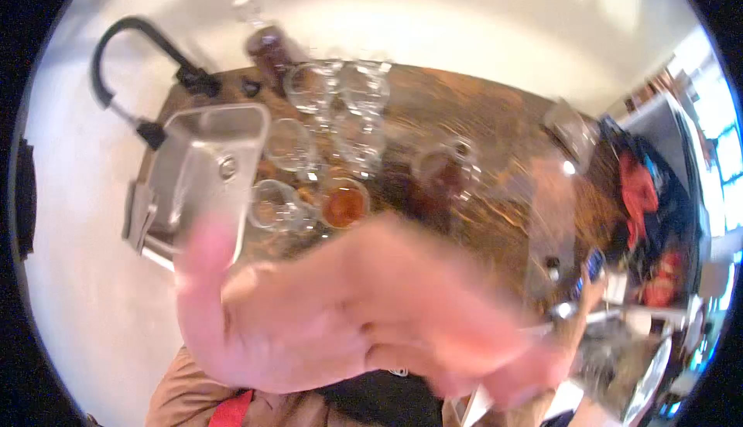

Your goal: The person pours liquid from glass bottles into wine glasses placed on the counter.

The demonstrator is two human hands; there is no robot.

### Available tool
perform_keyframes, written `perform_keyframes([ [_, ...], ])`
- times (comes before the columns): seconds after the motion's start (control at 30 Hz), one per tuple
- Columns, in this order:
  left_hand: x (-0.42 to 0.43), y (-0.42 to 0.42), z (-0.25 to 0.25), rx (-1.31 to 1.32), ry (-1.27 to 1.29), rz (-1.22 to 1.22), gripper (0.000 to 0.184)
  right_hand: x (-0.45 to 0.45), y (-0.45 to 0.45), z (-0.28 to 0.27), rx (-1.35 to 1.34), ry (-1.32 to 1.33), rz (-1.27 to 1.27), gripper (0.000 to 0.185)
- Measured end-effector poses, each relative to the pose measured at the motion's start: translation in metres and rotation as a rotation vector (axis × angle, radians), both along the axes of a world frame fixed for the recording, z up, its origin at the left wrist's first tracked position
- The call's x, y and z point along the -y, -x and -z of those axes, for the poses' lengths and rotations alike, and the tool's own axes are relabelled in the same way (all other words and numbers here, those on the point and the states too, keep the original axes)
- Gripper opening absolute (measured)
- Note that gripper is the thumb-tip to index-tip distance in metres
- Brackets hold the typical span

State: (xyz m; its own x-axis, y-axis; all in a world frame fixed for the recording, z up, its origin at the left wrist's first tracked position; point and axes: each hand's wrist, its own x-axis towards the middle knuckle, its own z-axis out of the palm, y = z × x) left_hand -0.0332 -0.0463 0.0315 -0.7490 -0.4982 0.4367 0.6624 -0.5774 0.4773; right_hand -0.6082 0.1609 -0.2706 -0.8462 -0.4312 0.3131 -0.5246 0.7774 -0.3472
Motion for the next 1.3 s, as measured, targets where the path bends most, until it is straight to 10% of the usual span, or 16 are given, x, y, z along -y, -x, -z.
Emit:
perform_keyframes([
  [0.1,0.075,-0.034,0.005,-0.07,0.64,-0.447,0.043,0.009,0.008,-0.007,0.062,-0.014,0.015,0.091],
  [0.17,0.072,-0.085,-0.017,0.075,0.998,-1.414,0.014,0.006,-0.02,0.0,-0.109,-0.018,0.097,0.095],
  [0.37,0.106,-0.165,-0.039,0.132,1.272,-1.586,0.012,0.092,-0.118,-0.06,-0.201,0.097,0.359,0.079],
  [0.5,0.11,-0.194,-0.037,0.159,1.266,-1.805,0.01,0.144,-0.201,-0.098,-0.437,0.405,0.012,0.066],
  [0.8,0.112,-0.314,-0.061,0.688,1.092,-1.396,0.025,0.248,-0.441,-0.181,-0.063,0.774,-0.244,0.059],
  [1.03,0.181,-0.393,-0.048,0.587,1.122,-1.326,0.013,0.272,-0.522,-0.147,0.022,0.836,-0.352,0.056],
  [1.3,0.195,-0.409,0.113,1.073,0.709,-0.633,0.009,0.313,-0.492,-0.107,0.381,0.883,-0.243,0.086],
])
